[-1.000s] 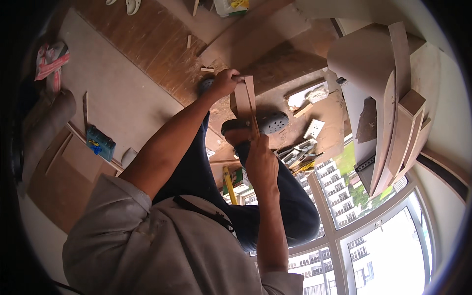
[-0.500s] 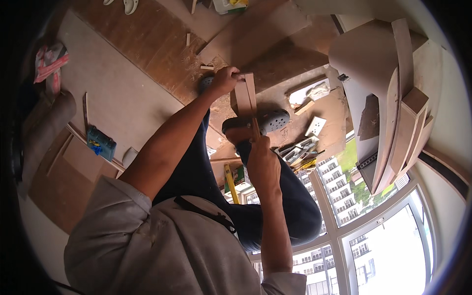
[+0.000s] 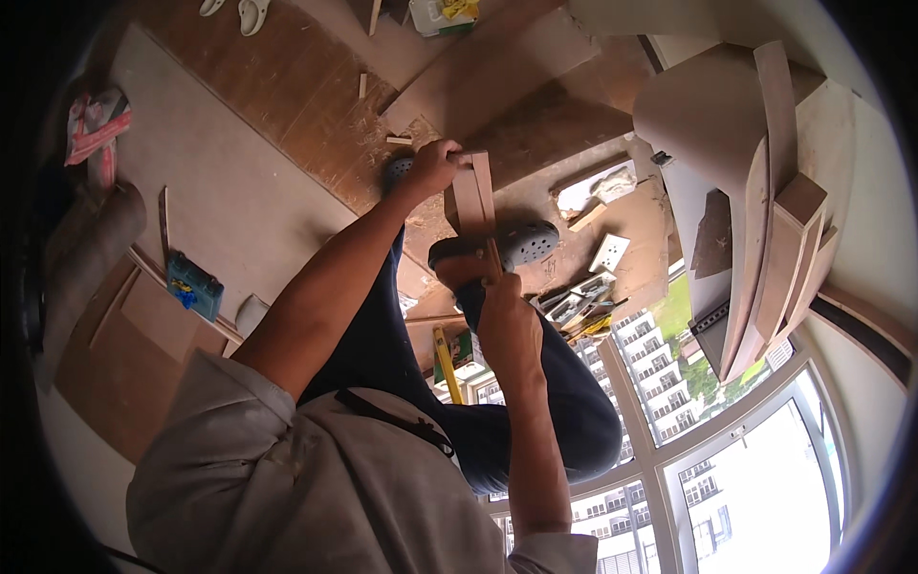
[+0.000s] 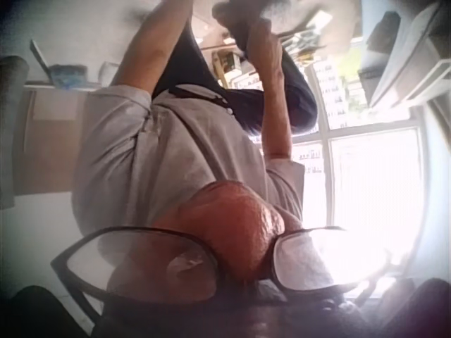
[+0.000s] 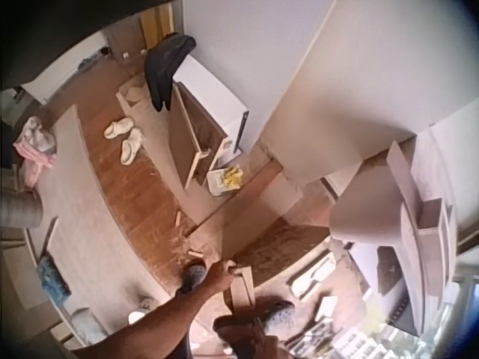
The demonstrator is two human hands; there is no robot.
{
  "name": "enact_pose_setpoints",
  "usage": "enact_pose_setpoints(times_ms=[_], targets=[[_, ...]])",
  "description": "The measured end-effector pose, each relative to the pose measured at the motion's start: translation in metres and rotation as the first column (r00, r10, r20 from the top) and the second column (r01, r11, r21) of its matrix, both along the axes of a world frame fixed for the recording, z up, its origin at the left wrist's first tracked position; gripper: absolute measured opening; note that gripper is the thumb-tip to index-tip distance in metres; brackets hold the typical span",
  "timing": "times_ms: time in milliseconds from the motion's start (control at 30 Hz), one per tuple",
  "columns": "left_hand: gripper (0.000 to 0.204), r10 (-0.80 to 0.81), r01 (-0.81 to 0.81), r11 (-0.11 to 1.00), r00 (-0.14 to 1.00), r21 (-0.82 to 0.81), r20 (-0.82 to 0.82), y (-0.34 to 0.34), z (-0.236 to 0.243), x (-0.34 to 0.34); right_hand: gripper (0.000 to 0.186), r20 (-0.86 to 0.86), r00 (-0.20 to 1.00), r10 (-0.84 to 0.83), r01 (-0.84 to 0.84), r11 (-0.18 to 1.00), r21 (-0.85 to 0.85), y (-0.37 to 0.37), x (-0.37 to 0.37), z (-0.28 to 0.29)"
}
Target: Measure a piece of wood with a tape measure and mark it with a pencil.
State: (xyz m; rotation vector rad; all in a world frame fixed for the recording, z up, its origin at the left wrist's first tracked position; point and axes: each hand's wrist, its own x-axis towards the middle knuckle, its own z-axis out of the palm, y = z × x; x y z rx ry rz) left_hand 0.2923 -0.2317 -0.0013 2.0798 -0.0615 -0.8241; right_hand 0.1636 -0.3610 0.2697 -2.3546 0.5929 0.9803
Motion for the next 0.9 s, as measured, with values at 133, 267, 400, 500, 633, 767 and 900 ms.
enact_pose_setpoints(times_ms=[133,267,400,500,633,767,900], targets=[[0.025,0.001,-0.002,1.0,0.999,-0.013,-0.053,-0.012,0.01,0.003,0.023,0.101,0.991,-0.091,0.088,0.996,0.035,-0.006,0.013,-0.073],[0.026,-0.048,0.041,0.997,0.992,-0.061,-0.119,-0.018,0.011,0.009,0.024,0.117,0.991,-0.072,0.077,0.996,-0.041,-0.004,0.078,-0.123],[0.028,-0.098,0.098,0.995,0.995,0.017,-0.019,0.006,-0.003,0.007,0.025,0.007,0.996,-0.089,0.089,0.996,0.03,0.007,0.051,-0.064],[0.031,-0.05,0.052,0.998,0.994,0.018,-0.093,0.0,0.009,0.002,0.024,-0.086,0.991,-0.103,0.103,0.995,0.001,0.003,0.011,0.006],[0.031,-0.028,0.028,1.0,0.993,0.0,-0.119,-0.008,0.014,0.009,0.024,0.122,0.992,-0.037,0.03,0.998,0.059,-0.003,0.019,-0.065],[0.031,-0.054,0.044,0.997,0.985,-0.063,-0.163,-0.019,0.015,0.014,0.025,0.11,0.99,-0.091,0.092,0.996,-0.001,-0.009,0.075,-0.124],[0.03,-0.064,0.063,0.998,0.997,-0.024,-0.05,0.009,-0.013,0.005,0.026,-0.02,0.994,-0.108,0.108,0.994,0.02,0.01,0.059,-0.05]])
